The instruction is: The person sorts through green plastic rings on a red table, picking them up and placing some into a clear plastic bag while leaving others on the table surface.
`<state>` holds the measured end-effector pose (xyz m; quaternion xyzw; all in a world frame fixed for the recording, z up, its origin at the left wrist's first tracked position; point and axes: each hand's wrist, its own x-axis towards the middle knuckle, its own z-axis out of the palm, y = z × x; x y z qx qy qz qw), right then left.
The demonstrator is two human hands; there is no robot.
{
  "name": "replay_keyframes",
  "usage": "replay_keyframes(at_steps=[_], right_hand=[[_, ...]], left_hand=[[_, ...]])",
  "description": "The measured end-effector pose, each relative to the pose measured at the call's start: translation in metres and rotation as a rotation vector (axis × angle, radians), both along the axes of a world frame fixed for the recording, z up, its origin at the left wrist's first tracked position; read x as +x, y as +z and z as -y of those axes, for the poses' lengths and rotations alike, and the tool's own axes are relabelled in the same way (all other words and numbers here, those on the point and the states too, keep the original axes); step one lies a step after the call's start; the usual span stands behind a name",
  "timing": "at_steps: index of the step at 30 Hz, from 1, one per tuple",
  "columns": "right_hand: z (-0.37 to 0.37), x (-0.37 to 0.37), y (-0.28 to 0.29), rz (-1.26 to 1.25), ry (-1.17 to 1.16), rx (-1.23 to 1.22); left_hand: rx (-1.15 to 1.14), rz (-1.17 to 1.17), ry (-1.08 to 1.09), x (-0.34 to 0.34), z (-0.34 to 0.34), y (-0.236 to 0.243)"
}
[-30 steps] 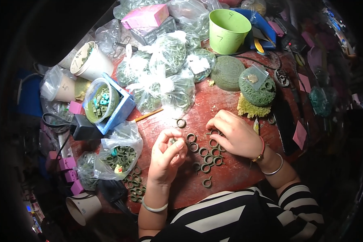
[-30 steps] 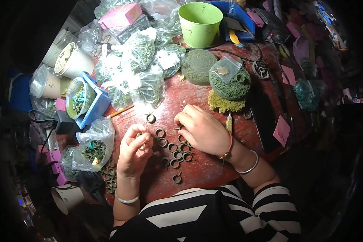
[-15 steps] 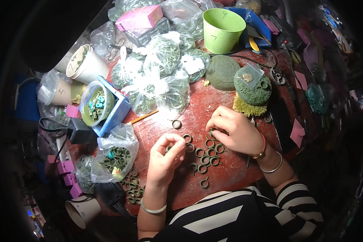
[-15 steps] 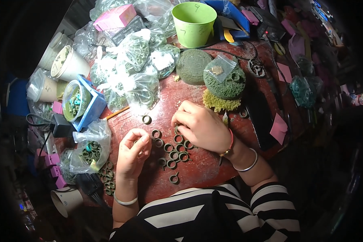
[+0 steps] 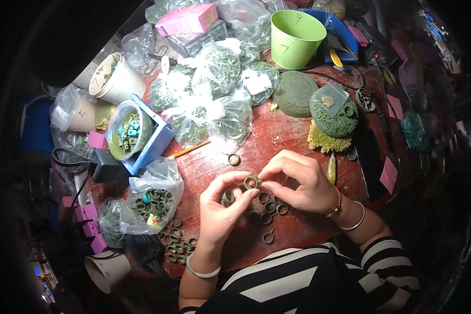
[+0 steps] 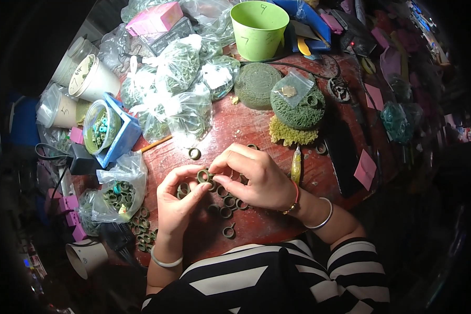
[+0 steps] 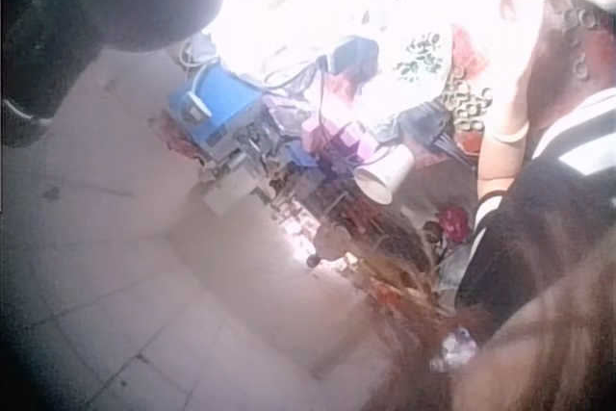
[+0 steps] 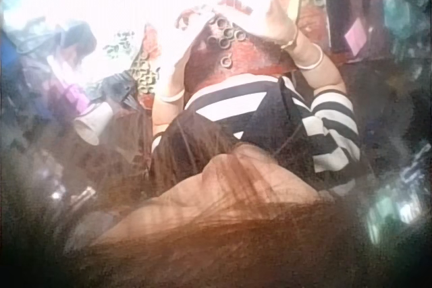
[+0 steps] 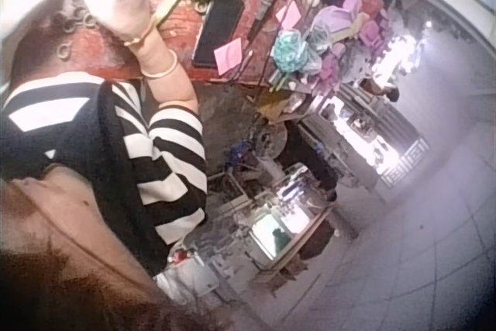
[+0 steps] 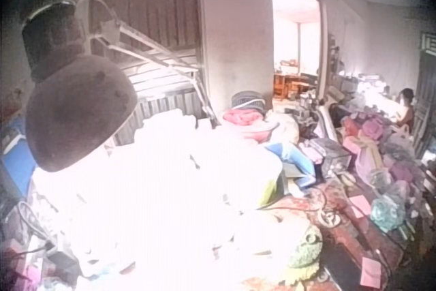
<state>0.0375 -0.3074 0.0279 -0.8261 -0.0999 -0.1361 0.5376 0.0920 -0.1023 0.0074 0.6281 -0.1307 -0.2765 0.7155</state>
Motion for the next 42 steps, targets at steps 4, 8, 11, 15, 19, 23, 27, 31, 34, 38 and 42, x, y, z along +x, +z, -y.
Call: replay_keyframes(at_steps=[4,8,11,15,19,23,27,31,34,38,42], right_hand=[[0.001,0.000,-0.003,0.040,0.000,-0.045],[0.000,-0.001,-0.004,0.049,-0.021,-0.070],[-0.001,0.000,-0.003,0.048,-0.037,-0.039],[-0.001,-0.002,-0.002,-0.028,-0.031,-0.027],[0.000,-0.001,-0.005,-0.040,-0.020,-0.024],[0.000,-0.002,-0.001,-0.158,0.014,-0.005],[-0.004,0.001,-0.014,0.008,0.064,-0.317],[-0.012,-0.003,-0.017,0.106,0.113,-0.530],[-0.008,-0.005,-0.017,0.021,0.106,-0.464],[-0.006,-0.005,-0.020,0.020,0.046,-0.433],[-0.002,-0.002,-0.013,0.013,-0.025,-0.525]], left_hand=[[0.043,0.124,0.039,0.000,0.000,-0.001],[0.017,0.131,0.025,0.001,0.000,-0.002],[0.016,0.122,0.008,0.001,0.000,-0.002],[0.040,0.118,-0.028,0.002,-0.002,-0.001],[0.031,0.121,-0.035,0.003,-0.002,-0.002],[0.016,0.134,-0.023,0.003,-0.004,-0.002],[-0.049,-0.057,0.037,0.003,-0.005,0.002],[-0.151,-0.251,0.039,0.006,-0.009,0.003],[-0.233,-0.406,0.038,0.010,-0.009,0.011],[-0.356,-0.532,0.073,0.014,-0.009,0.003],[-0.227,-0.511,0.128,0.014,-0.013,-0.009]])
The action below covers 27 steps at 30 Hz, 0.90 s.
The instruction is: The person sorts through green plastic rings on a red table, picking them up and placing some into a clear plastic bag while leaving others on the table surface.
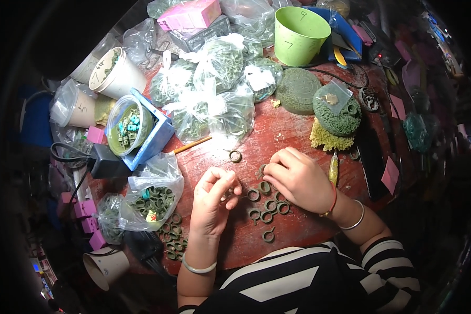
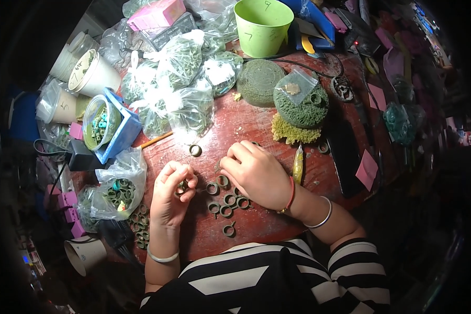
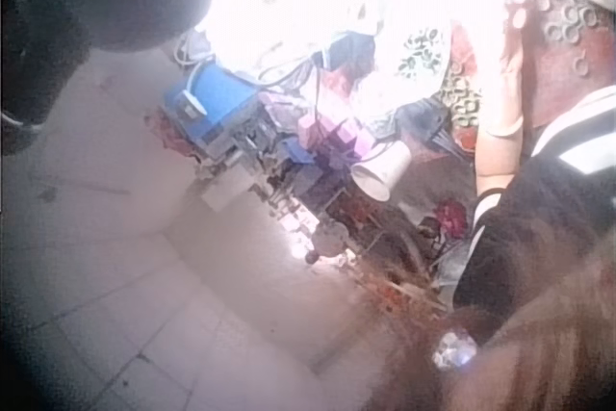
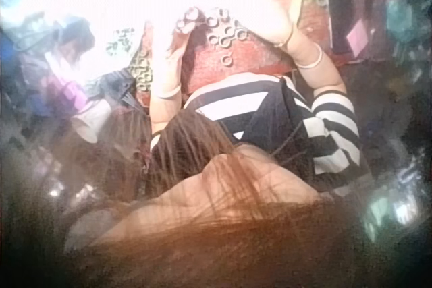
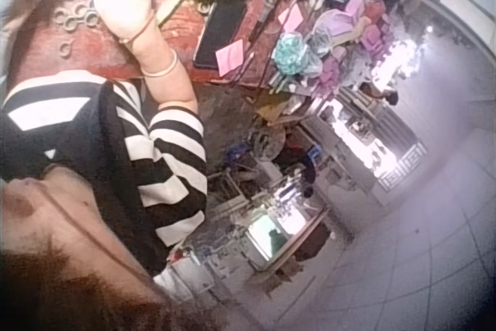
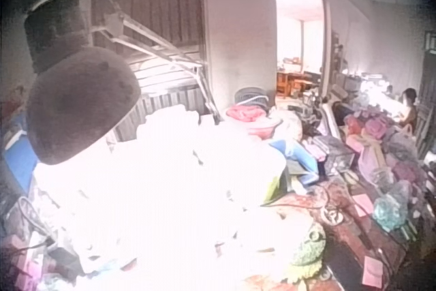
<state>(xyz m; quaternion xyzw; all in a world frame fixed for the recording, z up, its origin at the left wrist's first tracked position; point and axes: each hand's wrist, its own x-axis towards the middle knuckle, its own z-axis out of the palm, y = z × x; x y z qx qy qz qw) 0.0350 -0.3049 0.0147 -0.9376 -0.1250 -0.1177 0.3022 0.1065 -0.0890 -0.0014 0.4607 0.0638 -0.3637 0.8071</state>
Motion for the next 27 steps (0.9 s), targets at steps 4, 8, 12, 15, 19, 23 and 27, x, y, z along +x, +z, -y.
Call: replay_keyframes(at_steps=[4,8,12,15,19,23,27], right_hand=[[-0.002,0.001,0.006,0.043,-0.013,0.233],[-0.003,0.001,0.011,0.093,0.045,0.307],[-0.003,0.001,0.011,0.120,0.081,0.379],[-0.002,-0.001,0.013,0.104,0.069,0.423],[-0.002,-0.002,0.015,0.081,0.054,0.442],[-0.002,-0.002,0.019,0.046,-0.016,0.486],[-0.002,-0.002,0.023,-0.006,-0.047,0.507]], left_hand=[[0.150,0.066,-0.065,-0.005,0.009,0.013],[-0.034,0.011,-0.270,-0.004,0.005,0.010],[-0.120,-0.023,-0.280,-0.004,0.003,0.012],[-0.096,0.040,-0.292,-0.005,0.004,0.015],[-0.066,0.057,-0.262,-0.007,0.003,0.013],[-0.040,0.046,-0.216,-0.007,0.002,0.012],[-0.008,0.095,-0.227,-0.007,0.003,0.013]])
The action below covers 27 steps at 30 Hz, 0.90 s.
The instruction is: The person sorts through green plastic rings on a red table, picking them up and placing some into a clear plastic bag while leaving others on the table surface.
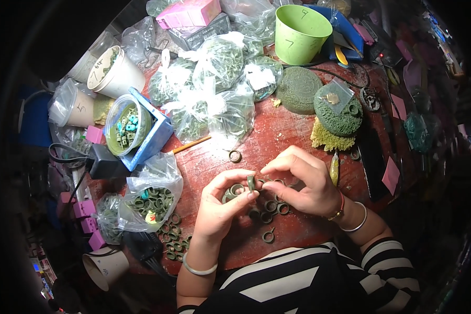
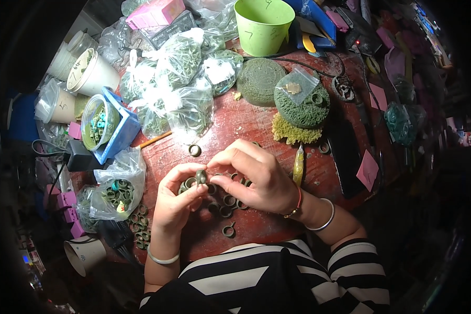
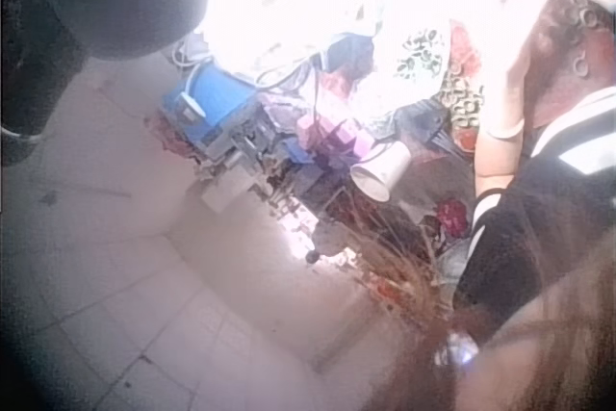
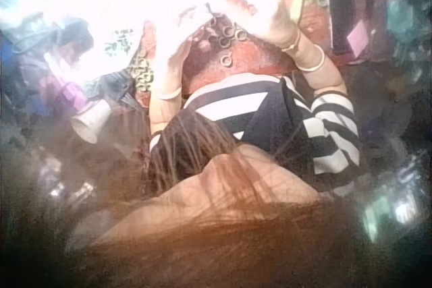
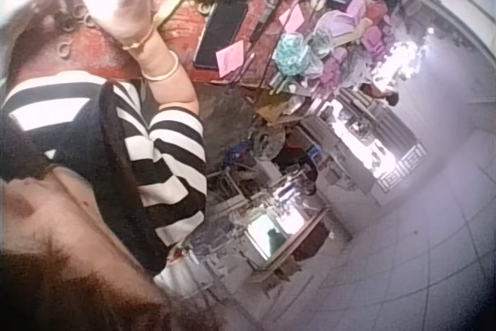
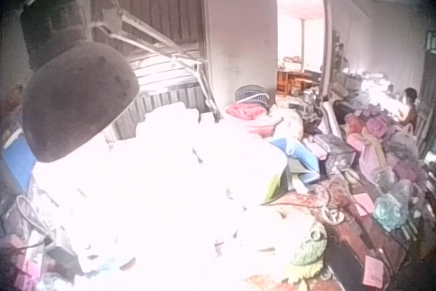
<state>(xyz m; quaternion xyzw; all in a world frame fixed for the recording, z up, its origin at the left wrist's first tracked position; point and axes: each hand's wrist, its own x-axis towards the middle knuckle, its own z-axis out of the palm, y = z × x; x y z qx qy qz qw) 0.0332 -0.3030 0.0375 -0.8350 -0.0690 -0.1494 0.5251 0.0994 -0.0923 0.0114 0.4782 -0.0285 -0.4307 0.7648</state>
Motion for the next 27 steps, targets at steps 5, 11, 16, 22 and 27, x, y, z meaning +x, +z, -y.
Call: replay_keyframes(at_steps=[5,11,16,22,27], right_hand=[[0.001,0.001,-0.010,0.139,0.122,-0.045],[0.003,0.003,-0.005,0.130,0.106,-0.127],[0.025,0.004,-0.010,-0.052,-0.133,-0.637],[0.025,0.000,-0.019,-0.189,-0.002,-0.540],[0.011,0.000,-0.016,-0.133,0.105,-0.336]], left_hand=[[0.194,0.289,0.091,-0.005,0.006,0.002],[0.227,0.425,0.123,-0.006,0.010,0.001],[0.255,0.392,0.148,-0.007,0.009,0.000],[0.037,0.078,0.120,-0.002,0.005,0.004],[-0.181,-0.128,0.050,0.003,-0.001,-0.003]])
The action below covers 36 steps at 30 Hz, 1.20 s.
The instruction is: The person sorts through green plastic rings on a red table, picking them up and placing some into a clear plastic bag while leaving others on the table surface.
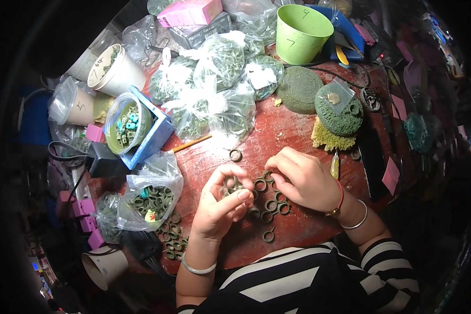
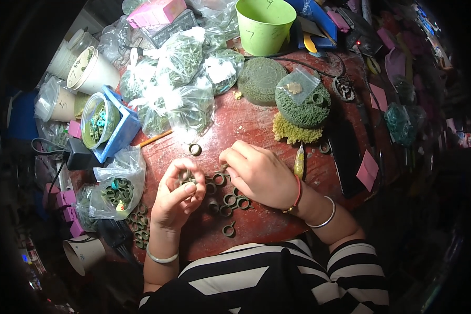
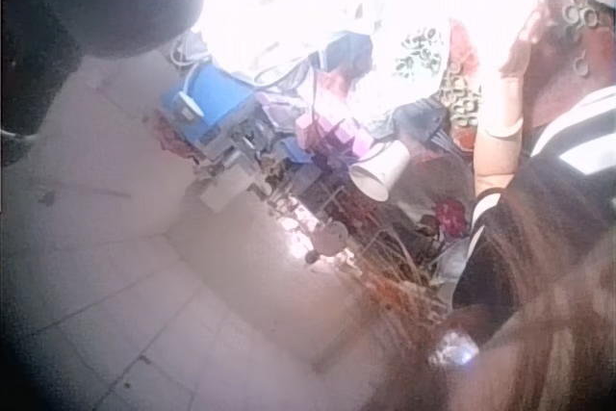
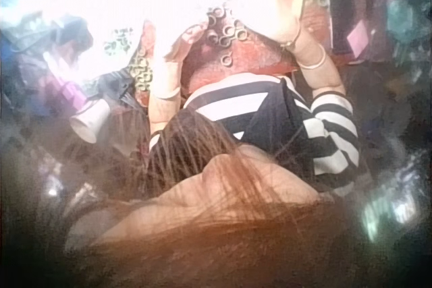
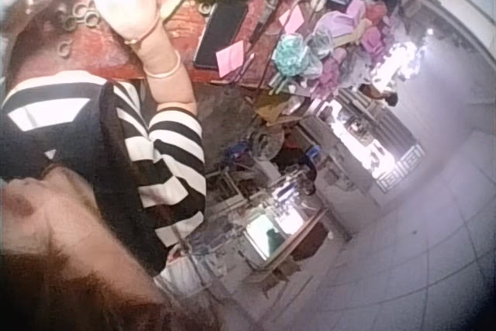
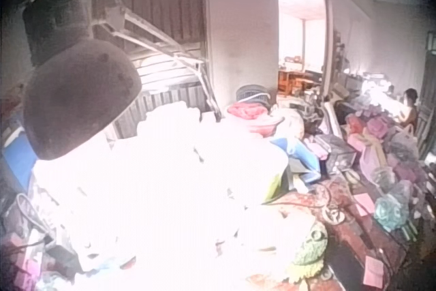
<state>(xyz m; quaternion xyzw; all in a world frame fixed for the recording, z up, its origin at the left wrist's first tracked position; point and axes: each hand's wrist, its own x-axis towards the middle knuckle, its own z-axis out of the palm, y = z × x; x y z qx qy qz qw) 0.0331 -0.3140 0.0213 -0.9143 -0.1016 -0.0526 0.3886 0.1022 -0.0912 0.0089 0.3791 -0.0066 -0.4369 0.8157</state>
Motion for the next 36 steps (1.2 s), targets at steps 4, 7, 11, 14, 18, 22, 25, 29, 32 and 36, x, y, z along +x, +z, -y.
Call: replay_keyframes(at_steps=[4,7,11,14,18,22,25,29,32,36], right_hand=[[0.000,0.001,-0.004,0.061,-0.038,-0.069],[-0.004,0.003,-0.010,0.054,-0.044,-0.041],[-0.003,0.003,-0.010,0.086,-0.022,-0.032],[-0.001,0.002,-0.010,0.063,-0.035,-0.061],[-0.002,0.003,0.000,0.030,-0.100,0.090],[-0.004,0.006,0.004,0.147,-0.004,0.301],[-0.009,0.004,-0.003,0.190,0.013,0.315],[-0.012,0.005,-0.003,0.257,0.010,0.233],[-0.012,0.005,-0.002,0.245,-0.001,0.247],[-0.010,0.001,-0.001,0.215,-0.030,0.205]], left_hand=[[0.065,0.033,0.009,0.001,-0.002,-0.005],[0.117,0.023,0.020,0.003,-0.002,-0.003],[0.153,0.027,0.056,0.003,0.001,-0.003],[0.177,0.055,0.116,0.001,0.003,-0.004],[0.239,0.118,0.149,0.001,0.002,-0.011],[0.206,0.074,-0.114,-0.002,0.005,0.001],[0.134,0.046,-0.159,-0.002,0.004,0.003],[0.281,0.251,0.006,-0.004,0.007,-0.001],[0.428,0.554,0.167,-0.008,0.013,-0.009],[0.492,0.718,0.223,-0.009,0.015,-0.012]])
